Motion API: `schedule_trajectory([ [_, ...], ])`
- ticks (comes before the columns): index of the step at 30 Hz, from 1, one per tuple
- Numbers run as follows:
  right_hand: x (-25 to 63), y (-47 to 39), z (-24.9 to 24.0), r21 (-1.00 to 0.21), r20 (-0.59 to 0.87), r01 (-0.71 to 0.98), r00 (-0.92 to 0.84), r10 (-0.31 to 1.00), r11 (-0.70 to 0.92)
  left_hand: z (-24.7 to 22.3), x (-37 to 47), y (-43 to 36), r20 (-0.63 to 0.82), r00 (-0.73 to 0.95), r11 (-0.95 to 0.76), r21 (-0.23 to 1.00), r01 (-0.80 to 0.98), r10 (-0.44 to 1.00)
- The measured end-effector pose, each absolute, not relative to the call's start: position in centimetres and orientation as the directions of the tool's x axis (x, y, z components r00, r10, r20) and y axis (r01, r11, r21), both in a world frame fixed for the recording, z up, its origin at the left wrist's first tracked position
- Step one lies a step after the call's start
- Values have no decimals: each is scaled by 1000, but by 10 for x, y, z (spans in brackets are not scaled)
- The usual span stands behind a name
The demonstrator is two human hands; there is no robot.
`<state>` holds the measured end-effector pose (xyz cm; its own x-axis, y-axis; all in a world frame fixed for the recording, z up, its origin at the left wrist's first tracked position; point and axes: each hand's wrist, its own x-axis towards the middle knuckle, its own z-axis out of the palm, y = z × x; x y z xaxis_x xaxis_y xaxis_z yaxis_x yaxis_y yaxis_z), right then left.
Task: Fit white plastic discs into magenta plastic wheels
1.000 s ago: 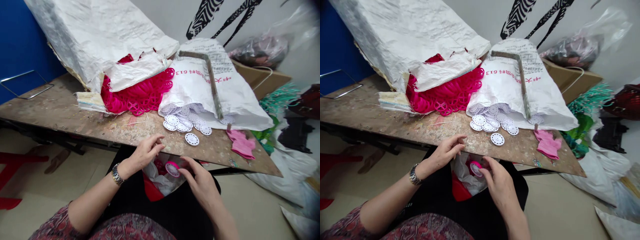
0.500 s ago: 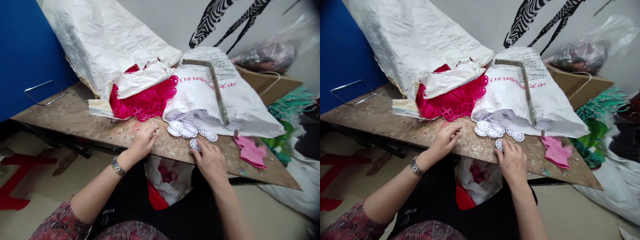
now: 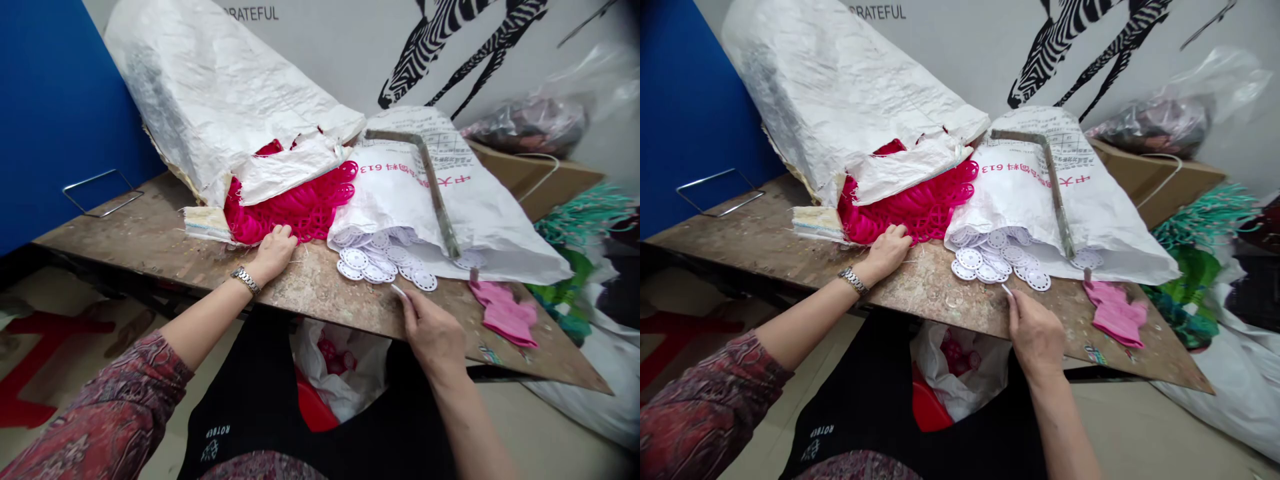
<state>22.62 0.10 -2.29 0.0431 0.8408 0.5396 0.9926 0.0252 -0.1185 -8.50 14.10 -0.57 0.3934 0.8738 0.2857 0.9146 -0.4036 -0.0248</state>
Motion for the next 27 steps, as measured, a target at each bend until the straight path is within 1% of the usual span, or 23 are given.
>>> schedule_trajectory([
  [2,225,-3,-16,-206,529,978,143,836,-37,-7,-86,140,312,430,-462,35,886,847],
  [4,224,-5,-10,-317,484,946,225,846,-70,-6,-86,136,354,456,-524,124,843,817],
  [6,222,-6,-7,-399,409,913,257,875,-82,-3,-85,129,397,472,-590,259,765,787],
  [8,221,-5,-6,-439,338,893,268,902,-101,0,-82,119,418,467,-624,449,640,779],
  [10,219,-4,-6,-468,299,877,275,914,-111,4,-78,108,391,422,-569,661,489,818],
  [12,217,-3,-5,-516,290,850,293,911,-109,6,-74,100,306,367,-430,840,330,879],
  [13,216,-3,-5,-553,287,827,307,907,-105,6,-73,96,250,345,-346,904,252,905],
  [15,214,-4,-4,-657,259,747,348,901,-99,7,-71,92,157,327,-207,970,124,932],
  [16,212,-5,-3,-721,230,687,366,902,-95,6,-70,91,137,325,-175,980,92,936],
  [17,210,-6,-3,-787,195,611,380,904,-87,6,-70,89,143,322,-180,980,88,936],
  [18,207,-6,-2,-850,155,521,386,910,-76,6,-70,88,178,322,-224,968,112,930],
  [19,204,-7,-2,-908,114,415,386,915,-62,6,-69,86,235,325,-297,942,157,916],
  [21,196,-8,-1,-984,31,174,373,927,-37,4,-66,82,370,370,-480,834,271,852],
  [23,186,-9,2,-998,-53,-58,332,942,-36,1,-63,75,469,479,-649,679,343,742],
  [24,181,-9,4,-987,-90,-155,303,949,-44,-1,-61,71,492,541,-716,601,355,682],
  [27,167,-9,11,-934,-162,-348,224,961,-76,-5,-57,60,504,680,-840,410,355,533],
])
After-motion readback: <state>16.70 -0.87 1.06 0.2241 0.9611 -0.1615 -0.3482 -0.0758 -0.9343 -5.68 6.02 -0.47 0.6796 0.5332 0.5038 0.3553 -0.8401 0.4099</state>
